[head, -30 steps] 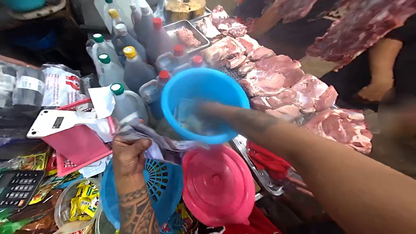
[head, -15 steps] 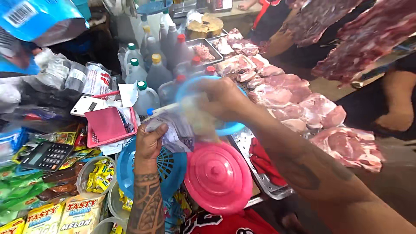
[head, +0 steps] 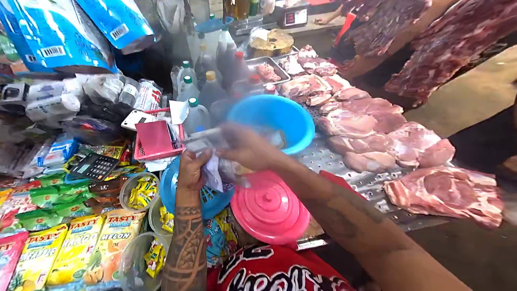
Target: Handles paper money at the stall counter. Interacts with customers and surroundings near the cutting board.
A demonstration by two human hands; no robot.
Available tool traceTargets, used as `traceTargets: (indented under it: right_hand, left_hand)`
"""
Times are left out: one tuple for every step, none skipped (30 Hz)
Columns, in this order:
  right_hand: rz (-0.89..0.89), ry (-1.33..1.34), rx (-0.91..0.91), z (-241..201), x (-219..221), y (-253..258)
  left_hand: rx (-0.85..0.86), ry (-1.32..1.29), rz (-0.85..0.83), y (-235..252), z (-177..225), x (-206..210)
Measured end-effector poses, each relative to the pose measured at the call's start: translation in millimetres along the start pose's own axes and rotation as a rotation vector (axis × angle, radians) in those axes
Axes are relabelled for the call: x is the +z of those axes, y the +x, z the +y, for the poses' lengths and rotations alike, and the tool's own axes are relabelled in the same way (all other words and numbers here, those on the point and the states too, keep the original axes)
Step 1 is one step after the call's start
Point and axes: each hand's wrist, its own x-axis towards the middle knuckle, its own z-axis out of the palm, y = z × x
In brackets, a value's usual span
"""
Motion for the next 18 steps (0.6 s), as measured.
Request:
traceTargets:
  right_hand:
    - [-0.007, 0.087, -0.024, 10, 7, 0]
    - [0.013, 0.112, -0.047, 22, 13, -2]
    - [0.055, 0.046, -0.052, 37, 19, -4]
    - [0.087, -0.076, -0.004, 51, 27, -9]
    - [0.059, -0.225, 0.115, 64, 34, -14]
    - [-0.03, -0.381, 0.285, 72, 41, -17]
    - [-0.121, -0.507, 0.461, 78, 48, -19]
    - [-0.175, -0.585, 0.607, 84, 56, -20]
    - [-0.182, -0.618, 0.703, 90, 62, -19]
    - [-0.149, -0.636, 0.732, 95, 67, -18]
    - [-0.106, -0.634, 0.729, 99, 69, -17]
    - [-0.082, -0.608, 0.727, 99, 69, -15]
    - [-0.058, -0.549, 0.718, 99, 66, -13]
    - [-0.023, -0.472, 0.7, 98, 64, -13]
    - [0.021, -0.376, 0.68, 96, 61, -13]
    - [0.066, -0.269, 0.673, 95, 58, -14]
    - [0.107, -0.165, 0.675, 94, 57, -16]
    - [0.132, -0.089, 0.691, 94, 57, -18]
  left_hand:
    - [0.008, -0.008, 0.025, -8, -2, -9]
    - [0.039, 0.016, 0.045, -17, -2, -21]
    - [0.082, 0.029, 0.069, -24, -1, -37]
    - [0.118, 0.015, 0.118, -32, 1, -54]
    - [0.153, -0.022, 0.171, -41, 4, -72]
    - [0.186, -0.073, 0.202, -48, 6, -89]
    - [0.208, -0.145, 0.189, -55, 8, -103]
    - [0.218, -0.202, 0.152, -60, 10, -112]
    - [0.225, -0.241, 0.122, -64, 13, -115]
    - [0.229, -0.258, 0.124, -68, 15, -115]
    - [0.229, -0.266, 0.147, -71, 16, -114]
    - [0.231, -0.269, 0.19, -73, 17, -113]
    - [0.235, -0.257, 0.239, -74, 17, -112]
    - [0.237, -0.237, 0.283, -74, 18, -112]
    - [0.239, -0.223, 0.316, -73, 20, -112]
    - [0.243, -0.221, 0.336, -73, 20, -112]
    - [0.25, -0.226, 0.354, -73, 19, -113]
    - [0.252, -0.221, 0.386, -75, 19, -114]
